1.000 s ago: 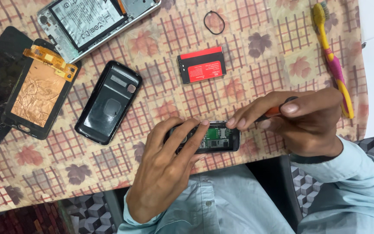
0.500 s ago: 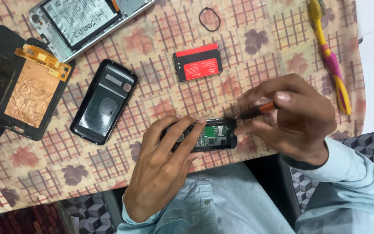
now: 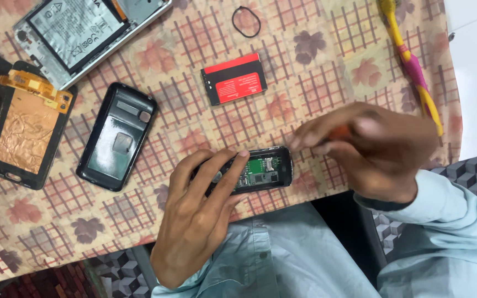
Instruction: The person uses a screwdriver to remove screws from a disassembled mobile phone, then uses their fingers to separate the phone's back cover from the main body. The person continues to unscrew and separate components of the phone.
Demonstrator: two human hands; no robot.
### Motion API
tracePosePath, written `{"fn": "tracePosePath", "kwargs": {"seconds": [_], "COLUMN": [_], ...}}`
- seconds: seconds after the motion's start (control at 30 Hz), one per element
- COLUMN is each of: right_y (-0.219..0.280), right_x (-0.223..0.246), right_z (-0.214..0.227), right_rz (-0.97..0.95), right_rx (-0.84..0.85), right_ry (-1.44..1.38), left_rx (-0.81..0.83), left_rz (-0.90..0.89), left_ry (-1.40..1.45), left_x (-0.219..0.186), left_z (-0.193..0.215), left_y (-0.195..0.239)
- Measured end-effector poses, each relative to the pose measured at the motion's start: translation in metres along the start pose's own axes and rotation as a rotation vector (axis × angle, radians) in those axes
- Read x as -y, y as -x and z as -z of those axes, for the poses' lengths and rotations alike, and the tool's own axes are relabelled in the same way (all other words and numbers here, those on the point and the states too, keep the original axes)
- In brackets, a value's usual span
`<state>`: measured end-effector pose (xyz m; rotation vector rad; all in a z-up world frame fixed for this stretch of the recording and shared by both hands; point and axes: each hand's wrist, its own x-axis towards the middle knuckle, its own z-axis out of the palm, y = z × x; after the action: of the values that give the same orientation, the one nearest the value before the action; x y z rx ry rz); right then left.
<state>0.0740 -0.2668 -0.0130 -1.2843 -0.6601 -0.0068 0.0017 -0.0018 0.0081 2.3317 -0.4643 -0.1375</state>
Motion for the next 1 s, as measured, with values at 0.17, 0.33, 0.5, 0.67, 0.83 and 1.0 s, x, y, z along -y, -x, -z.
{"fn": "tracePosePath", "kwargs": {"seconds": [0.17,0.33,0.5,0.67,0.83,1.0], "right_y": [0.027,0.069,0.071,0.074,0.097,0.084], "right_x": [0.013,0.022,0.037,0.038,0.034,0.033], "right_z": [0.028,0.032,0.014,0.013,0.024,0.011], "right_rz": [-0.133,-0.234,-0.5,-0.548,-0.519,-0.414], "right_rx": [0.062,0.107,0.138,0.129,0.128,0.226], "right_ry": [0.122,-0.178,-0.096,-0.04,-0.094,0.024], "left_rx": [-0.003,-0.012,-0.001,-0.008,-0.017,-0.017], "left_rz": [0.001,0.0,-0.009,0.0,0.007,0.006], "left_ry": [-0.006,-0.017,-0.03,-0.028,-0.023,-0.018], "left_x": [-0.001,0.0,0.003,0.001,0.002,0.003], "left_z": [0.001,0.0,-0.001,-0.001,-0.003,-0.003], "left_y": [0.0,-0.001,0.0,0.0,0.001,0.001]}}
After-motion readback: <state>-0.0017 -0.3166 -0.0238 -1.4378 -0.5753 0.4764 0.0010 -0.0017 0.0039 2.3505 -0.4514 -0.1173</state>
